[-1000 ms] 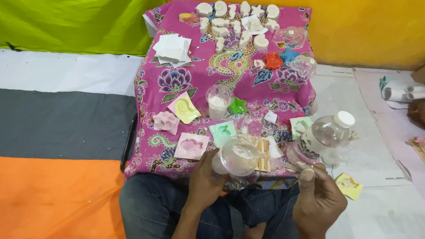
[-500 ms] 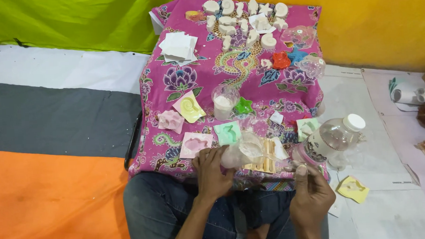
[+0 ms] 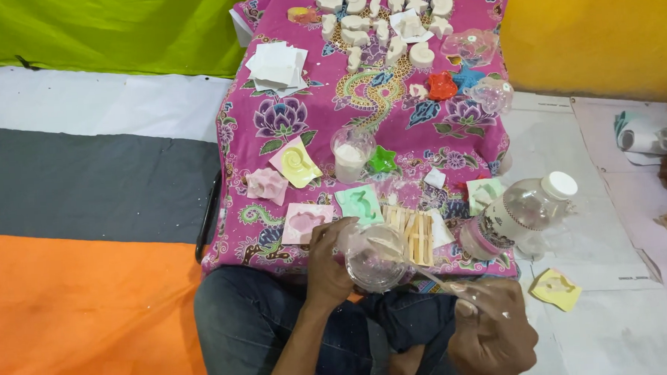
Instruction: Mixing a substance in a cup and pouring it into silicone molds
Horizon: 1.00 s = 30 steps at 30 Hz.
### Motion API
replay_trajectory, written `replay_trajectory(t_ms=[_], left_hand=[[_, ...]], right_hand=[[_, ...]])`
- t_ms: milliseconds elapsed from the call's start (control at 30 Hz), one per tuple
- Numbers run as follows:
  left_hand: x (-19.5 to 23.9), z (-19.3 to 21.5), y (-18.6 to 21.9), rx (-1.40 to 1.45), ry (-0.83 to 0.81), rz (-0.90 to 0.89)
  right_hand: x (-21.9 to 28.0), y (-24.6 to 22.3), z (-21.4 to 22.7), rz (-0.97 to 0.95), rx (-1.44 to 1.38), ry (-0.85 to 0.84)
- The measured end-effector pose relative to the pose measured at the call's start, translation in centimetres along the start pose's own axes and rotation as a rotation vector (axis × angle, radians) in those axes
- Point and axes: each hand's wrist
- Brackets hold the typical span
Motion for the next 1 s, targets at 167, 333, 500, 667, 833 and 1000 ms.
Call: replay_trajectory(t_ms=[167,333,500,667,833,1000], left_hand=[[0.1,0.4,-0.4,0.104,-0.066,-0.023],[0.0,0.3,0.1,0.124,-0.076,0.188],[-0.1,0.7,0.5,0.193,-0.111,0.215],[-0.5,0.1,1.5,0.137,-0.023,0.124],[-0.8,1.2,2.2,-0.019,-0.18,0.403],[-0.8,0.8,2.8,-0.034,-0.261,0.492]], right_hand=[[0.2,-1.1,-1.0,0.0,-0.053,0.105],[-0.2,-1.4,0.6,0.004,0.059,0.068],[-0.7,-2.3,0.3,0.031,0.023,0.192],[-0.6,-1.6,0.8,-0.001,0.108,0.186],[-1.4,-2.0,0.9,0.014,0.111,0.213],[0.0,0.7,-0.4,-0.249,-0.027,0.331]])
Point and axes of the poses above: each hand's wrist, its own x-axis away from the middle knuckle, its own z-axis out of the back of the hand, y = z × x, and after that the axes turned 15 degrees about y, right-handed
